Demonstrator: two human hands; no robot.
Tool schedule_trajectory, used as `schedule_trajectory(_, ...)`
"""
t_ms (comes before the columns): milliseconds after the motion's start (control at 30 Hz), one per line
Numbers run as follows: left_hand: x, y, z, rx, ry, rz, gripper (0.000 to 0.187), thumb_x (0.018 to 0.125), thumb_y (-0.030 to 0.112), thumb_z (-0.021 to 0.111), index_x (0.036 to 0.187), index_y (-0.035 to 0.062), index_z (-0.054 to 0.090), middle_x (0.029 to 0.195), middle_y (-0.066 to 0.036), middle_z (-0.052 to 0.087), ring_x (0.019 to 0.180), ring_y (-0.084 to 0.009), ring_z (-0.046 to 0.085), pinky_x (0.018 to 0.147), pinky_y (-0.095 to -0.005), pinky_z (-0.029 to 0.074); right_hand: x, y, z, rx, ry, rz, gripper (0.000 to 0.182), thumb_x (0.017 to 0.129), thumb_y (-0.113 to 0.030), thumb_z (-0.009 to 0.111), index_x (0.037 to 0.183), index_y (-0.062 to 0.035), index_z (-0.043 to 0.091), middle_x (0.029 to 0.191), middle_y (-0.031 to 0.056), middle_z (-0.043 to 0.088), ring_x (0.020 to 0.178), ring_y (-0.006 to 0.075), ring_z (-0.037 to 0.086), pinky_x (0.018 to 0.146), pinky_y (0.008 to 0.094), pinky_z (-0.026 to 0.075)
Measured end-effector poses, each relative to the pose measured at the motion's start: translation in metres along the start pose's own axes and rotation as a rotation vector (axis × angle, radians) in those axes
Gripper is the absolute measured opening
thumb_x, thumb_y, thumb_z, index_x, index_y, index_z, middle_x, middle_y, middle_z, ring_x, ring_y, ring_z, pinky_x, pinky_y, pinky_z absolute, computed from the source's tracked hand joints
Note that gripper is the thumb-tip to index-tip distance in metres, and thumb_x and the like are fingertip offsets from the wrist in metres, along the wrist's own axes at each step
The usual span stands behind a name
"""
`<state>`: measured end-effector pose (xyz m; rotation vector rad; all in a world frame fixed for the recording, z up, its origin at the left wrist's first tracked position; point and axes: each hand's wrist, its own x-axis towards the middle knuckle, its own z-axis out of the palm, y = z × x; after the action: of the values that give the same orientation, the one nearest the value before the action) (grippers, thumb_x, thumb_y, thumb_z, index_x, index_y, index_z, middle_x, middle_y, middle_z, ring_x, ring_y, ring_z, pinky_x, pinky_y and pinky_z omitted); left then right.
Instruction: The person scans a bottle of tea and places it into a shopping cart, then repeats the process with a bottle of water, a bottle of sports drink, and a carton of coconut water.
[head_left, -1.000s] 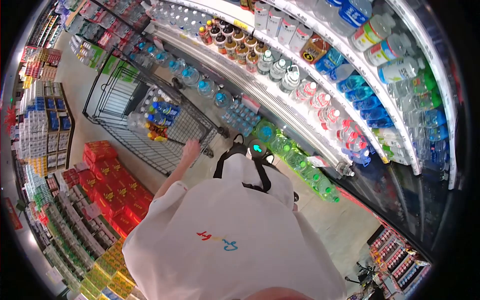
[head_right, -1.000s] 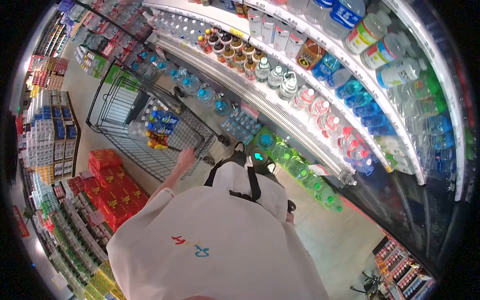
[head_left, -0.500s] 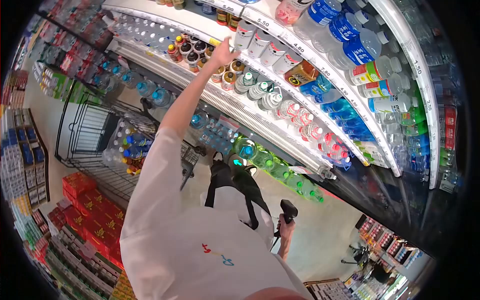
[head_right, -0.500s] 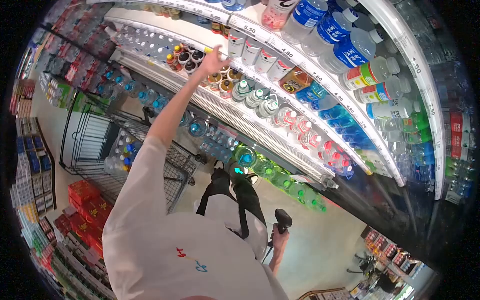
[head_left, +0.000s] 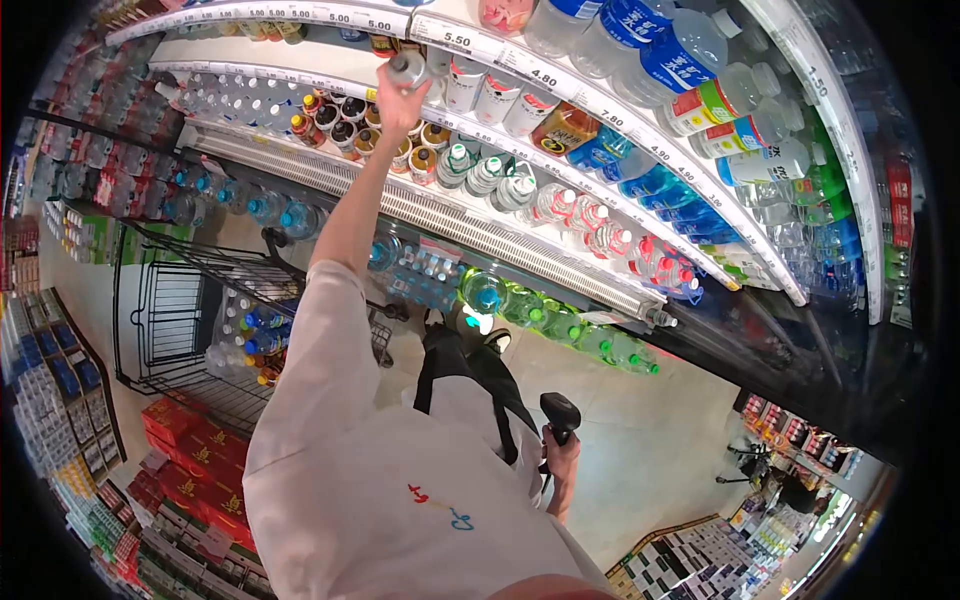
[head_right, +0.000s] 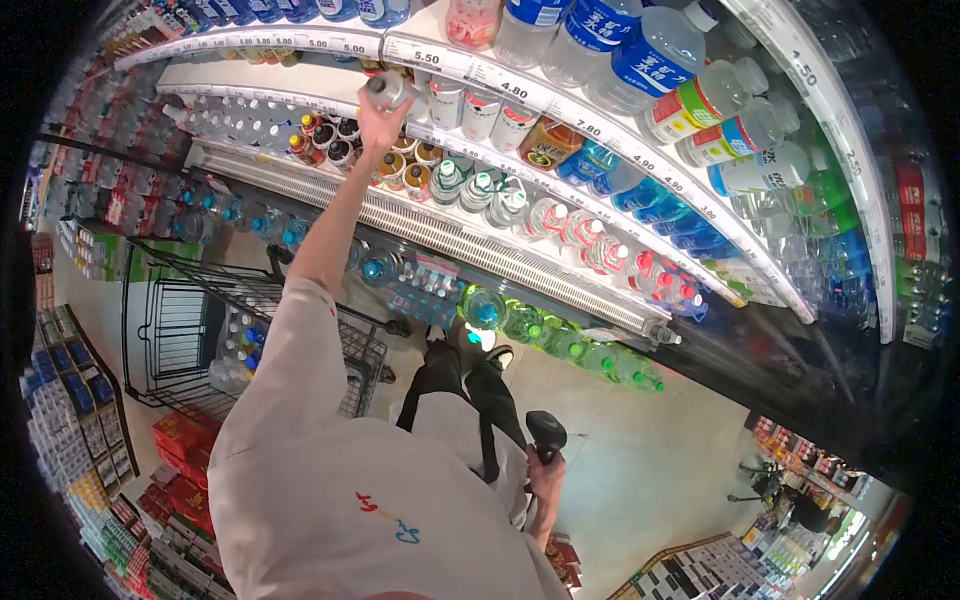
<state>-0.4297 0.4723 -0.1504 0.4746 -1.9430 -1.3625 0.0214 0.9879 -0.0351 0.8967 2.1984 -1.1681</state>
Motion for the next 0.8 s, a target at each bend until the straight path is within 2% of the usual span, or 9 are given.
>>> schedule_trajectory(100,-0.021,0.014,-0.032,0.060,0.156,0.055,0.066,0.070,0.021,0.089,0.119,-0.0002,0.050,0.103,-0.016,0.066,0.091,-0.0269,0.066,0.082,-0.0378,0.051,0.013,-0.006,-0.001,-0.039,-0.044,-0.057,0.025,0.086,-0.022,0.073,0.093,0.0007,0.063,0.065,0.0042,0.061,0.052,0.0115,0.056,0.048,0.0294,0.046)
schedule_trajectory(200,-0.057,0.079,-0.092,-0.049,0.071,-0.176,0.054,0.077,0.021,0.086,0.116,-0.0008,0.055,0.104,-0.009,0.067,0.092,-0.0158,0.062,0.083,-0.0336,0.050,0.027,-0.013,-0.002,-0.076,-0.099,-0.118,0.024,0.087,-0.019,0.071,0.098,0.0009,0.065,0.067,0.0036,0.061,0.052,0.0101,0.056,0.048,0.0278,0.045)
schedule_trajectory(267,-0.090,0.100,-0.124,-0.324,0.101,-0.260,0.046,0.085,0.021,0.079,0.120,0.0014,0.056,0.109,-0.010,0.066,0.096,-0.0148,0.062,0.084,-0.0348,0.050,0.040,-0.018,-0.002,-0.096,-0.153,-0.168,0.024,0.087,-0.019,0.070,0.098,0.0011,0.064,0.067,0.0034,0.061,0.052,0.0100,0.055,0.048,0.0278,0.045)
schedule_trajectory(400,-0.182,0.153,-0.160,-1.033,0.102,-0.721,0.055,0.098,0.053,0.054,0.127,0.0062,0.054,0.116,-0.013,0.062,0.099,-0.0242,0.062,0.090,-0.0417,0.053,0.053,-0.043,-0.002,-0.098,-0.221,-0.294,0.024,0.088,-0.021,0.072,0.094,0.0001,0.063,0.066,0.0021,0.059,0.053,0.0093,0.054,0.048,0.0282,0.045)
schedule_trajectory(467,-0.232,0.156,-0.168,-1.504,-0.181,-0.874,0.068,0.095,0.063,0.049,0.131,0.0058,0.052,0.110,-0.014,0.061,0.094,-0.0288,0.062,0.089,-0.0442,0.053,0.064,-0.049,-0.001,-0.120,-0.228,-0.329,0.024,0.088,-0.022,0.072,0.093,-0.0005,0.063,0.065,0.0013,0.058,0.054,0.0089,0.054,0.049,0.0278,0.045)
schedule_trajectory(600,-0.319,0.189,-0.159,-1.581,-0.036,-1.139,0.072,0.092,0.063,0.052,0.131,0.0030,0.050,0.103,-0.015,0.060,0.089,-0.0300,0.061,0.087,-0.0464,0.053,0.078,-0.045,-0.008,-0.107,-0.307,-0.406,0.025,0.088,-0.025,0.074,0.093,-0.0022,0.063,0.065,-0.0006,0.057,0.054,0.0078,0.053,0.049,0.0266,0.044)
schedule_trajectory(667,-0.358,0.187,-0.156,-1.527,-0.221,-1.115,0.072,0.093,0.062,0.052,0.132,0.0006,0.049,0.105,-0.016,0.059,0.090,-0.0304,0.061,0.086,-0.0448,0.054,0.089,-0.028,-0.010,-0.053,-0.349,-0.453,0.027,0.088,-0.027,0.074,0.093,-0.0030,0.063,0.065,-0.0011,0.057,0.053,0.0073,0.051,0.048,0.0261,0.041)
schedule_trajectory(700,-0.367,0.205,-0.153,-1.543,-0.158,-1.259,0.070,0.094,0.057,0.051,0.133,-0.0006,0.048,0.107,-0.017,0.059,0.092,-0.0301,0.060,0.085,-0.0439,0.054,0.091,-0.022,-0.014,-0.050,-0.370,-0.491,0.027,0.089,-0.027,0.074,0.093,-0.0029,0.063,0.064,-0.0015,0.056,0.053,0.0070,0.051,0.047,0.0261,0.041)
schedule_trajectory(800,-0.379,0.254,-0.148,-1.477,-0.249,-1.317,0.067,0.095,0.053,0.051,0.134,-0.0004,0.047,0.110,-0.018,0.059,0.094,-0.0304,0.060,0.087,-0.0429,0.054,0.067,-0.039,-0.028,-0.004,-0.424,-0.466,0.023,0.091,-0.024,0.072,0.094,-0.0026,0.063,0.061,-0.0026,0.054,0.051,0.0059,0.049,0.047,0.0256,0.038)
